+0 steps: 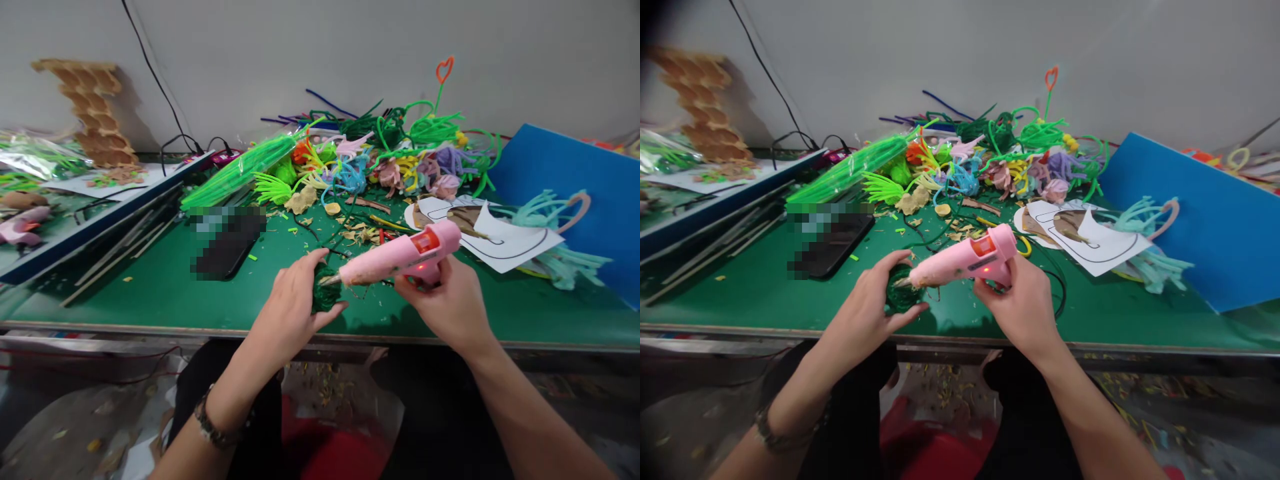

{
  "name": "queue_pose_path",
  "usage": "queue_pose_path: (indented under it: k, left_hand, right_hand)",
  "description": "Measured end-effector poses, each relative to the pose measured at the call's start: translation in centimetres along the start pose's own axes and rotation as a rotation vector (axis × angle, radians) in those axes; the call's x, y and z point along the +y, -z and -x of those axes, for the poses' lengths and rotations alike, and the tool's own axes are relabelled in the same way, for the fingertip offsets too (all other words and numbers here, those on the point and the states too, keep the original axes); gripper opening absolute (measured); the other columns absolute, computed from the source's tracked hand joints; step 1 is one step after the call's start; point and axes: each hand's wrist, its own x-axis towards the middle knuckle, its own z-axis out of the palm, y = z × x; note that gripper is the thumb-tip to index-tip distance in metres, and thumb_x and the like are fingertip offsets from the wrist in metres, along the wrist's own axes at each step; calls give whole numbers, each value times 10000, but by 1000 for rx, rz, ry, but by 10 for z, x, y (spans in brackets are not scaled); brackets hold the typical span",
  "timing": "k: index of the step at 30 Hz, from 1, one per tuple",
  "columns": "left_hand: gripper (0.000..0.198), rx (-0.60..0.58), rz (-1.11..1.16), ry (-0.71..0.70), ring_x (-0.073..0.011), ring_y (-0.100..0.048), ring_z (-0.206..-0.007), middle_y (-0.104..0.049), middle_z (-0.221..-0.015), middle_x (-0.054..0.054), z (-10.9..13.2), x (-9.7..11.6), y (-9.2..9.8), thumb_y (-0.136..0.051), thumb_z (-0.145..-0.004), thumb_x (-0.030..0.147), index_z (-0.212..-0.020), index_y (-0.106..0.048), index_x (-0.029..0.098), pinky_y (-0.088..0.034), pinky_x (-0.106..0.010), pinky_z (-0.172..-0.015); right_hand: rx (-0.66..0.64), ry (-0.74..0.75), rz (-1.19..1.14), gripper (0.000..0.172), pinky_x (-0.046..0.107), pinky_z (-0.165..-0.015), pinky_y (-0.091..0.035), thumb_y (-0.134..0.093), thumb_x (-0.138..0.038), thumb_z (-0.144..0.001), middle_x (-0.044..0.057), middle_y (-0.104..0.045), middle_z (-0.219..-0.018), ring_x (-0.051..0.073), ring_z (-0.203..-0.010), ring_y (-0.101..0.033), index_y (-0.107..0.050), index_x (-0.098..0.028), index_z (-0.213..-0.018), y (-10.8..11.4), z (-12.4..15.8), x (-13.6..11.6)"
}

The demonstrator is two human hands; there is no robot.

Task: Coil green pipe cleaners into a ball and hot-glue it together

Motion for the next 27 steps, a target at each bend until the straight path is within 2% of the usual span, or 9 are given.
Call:
queue_pose_path:
  k: [12,27]
  left_hand:
    - [553,38,42,42,-228,-550,-1045,-548,-1117,-134,-1,0,2,-590,-769,283,-1206,-271,168,-448,-343,-831]
    - [543,64,118,103,-223,-557,-1016,-549,-1096,-99,-1,0,5,-589,-767,302,-1212,-296,200,-441,-351,-850]
  right_hand:
    - [-13,10,-29,174,235,-354,-232,-502,-251,-621,-48,-360,-429,96,-378,-315,-342,-231,-557,1,-3,0]
    - [-50,-12,-65,125,239,-364,-248,-489,-238,-631,-44,-407,-440,105,-382,-339,-371,-230,-590,2,-6,4]
